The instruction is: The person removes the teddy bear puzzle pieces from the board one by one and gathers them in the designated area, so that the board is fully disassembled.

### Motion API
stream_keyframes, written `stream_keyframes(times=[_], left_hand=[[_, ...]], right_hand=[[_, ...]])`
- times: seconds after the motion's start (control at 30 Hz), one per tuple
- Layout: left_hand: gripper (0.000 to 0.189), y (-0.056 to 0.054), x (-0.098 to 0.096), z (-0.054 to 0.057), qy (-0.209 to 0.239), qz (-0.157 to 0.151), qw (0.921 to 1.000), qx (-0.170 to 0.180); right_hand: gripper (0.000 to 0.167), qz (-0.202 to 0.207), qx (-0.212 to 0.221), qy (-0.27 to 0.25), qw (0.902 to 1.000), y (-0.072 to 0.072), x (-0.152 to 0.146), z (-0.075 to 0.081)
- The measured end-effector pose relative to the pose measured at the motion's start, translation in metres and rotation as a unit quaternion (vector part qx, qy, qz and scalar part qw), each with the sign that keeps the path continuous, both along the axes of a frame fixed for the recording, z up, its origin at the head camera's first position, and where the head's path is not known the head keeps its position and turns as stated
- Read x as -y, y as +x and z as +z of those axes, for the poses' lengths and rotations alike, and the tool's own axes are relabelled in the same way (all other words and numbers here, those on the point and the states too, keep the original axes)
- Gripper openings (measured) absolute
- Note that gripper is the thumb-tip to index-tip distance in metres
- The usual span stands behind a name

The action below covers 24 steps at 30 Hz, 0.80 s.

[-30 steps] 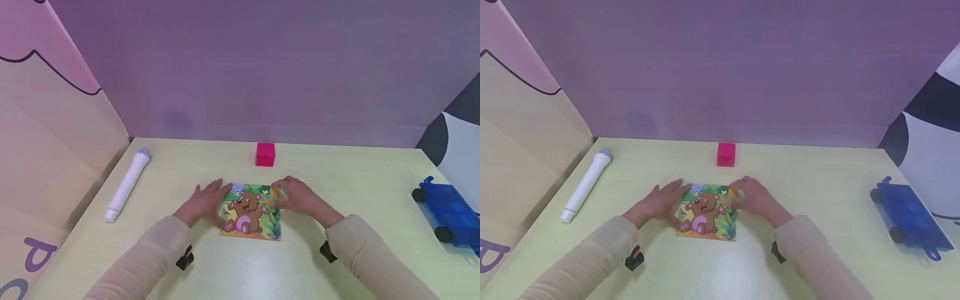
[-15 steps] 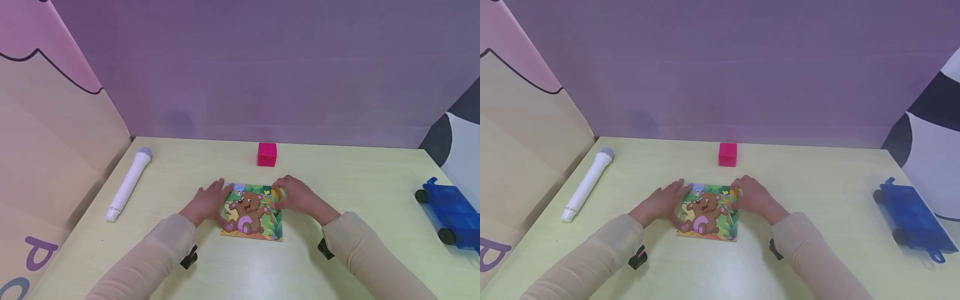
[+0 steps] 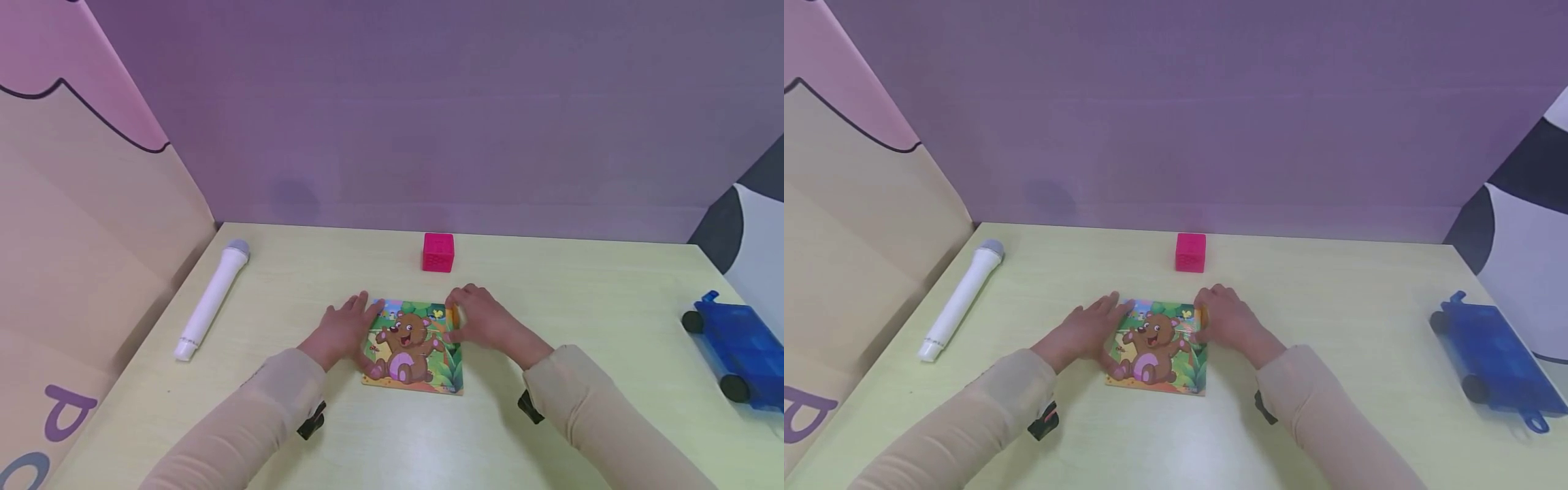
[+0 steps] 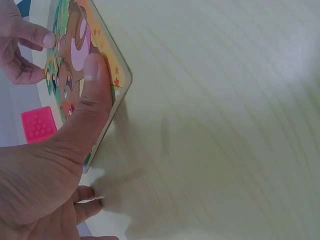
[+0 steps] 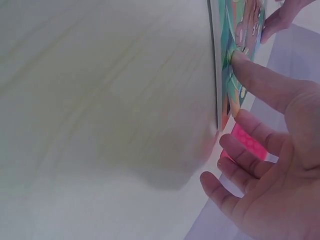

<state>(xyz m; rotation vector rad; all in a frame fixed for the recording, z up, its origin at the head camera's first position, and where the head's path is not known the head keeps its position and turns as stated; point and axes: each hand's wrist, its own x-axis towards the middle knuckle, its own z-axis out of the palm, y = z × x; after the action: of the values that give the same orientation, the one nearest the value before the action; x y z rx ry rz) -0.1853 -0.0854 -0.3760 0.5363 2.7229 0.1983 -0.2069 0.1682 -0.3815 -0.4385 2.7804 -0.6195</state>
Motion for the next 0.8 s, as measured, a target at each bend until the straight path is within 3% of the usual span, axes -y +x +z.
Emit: stream_keyframes(times=[0.5,0.8], left_hand=[[0.117,0.002,-0.001,0.004,-0.007,-0.001,1.0000,-0.002],[0.117,0.001,0.000,0.003,-0.002,-0.002,1.0000,0.001]], right_hand=[[0.048,0.006,0.001,-0.029,0.9996,0.002,-0.006,-0.003],[0.039,0.018,-0.086,0.020,0.9959,-0.001,-0.011,-0.007]])
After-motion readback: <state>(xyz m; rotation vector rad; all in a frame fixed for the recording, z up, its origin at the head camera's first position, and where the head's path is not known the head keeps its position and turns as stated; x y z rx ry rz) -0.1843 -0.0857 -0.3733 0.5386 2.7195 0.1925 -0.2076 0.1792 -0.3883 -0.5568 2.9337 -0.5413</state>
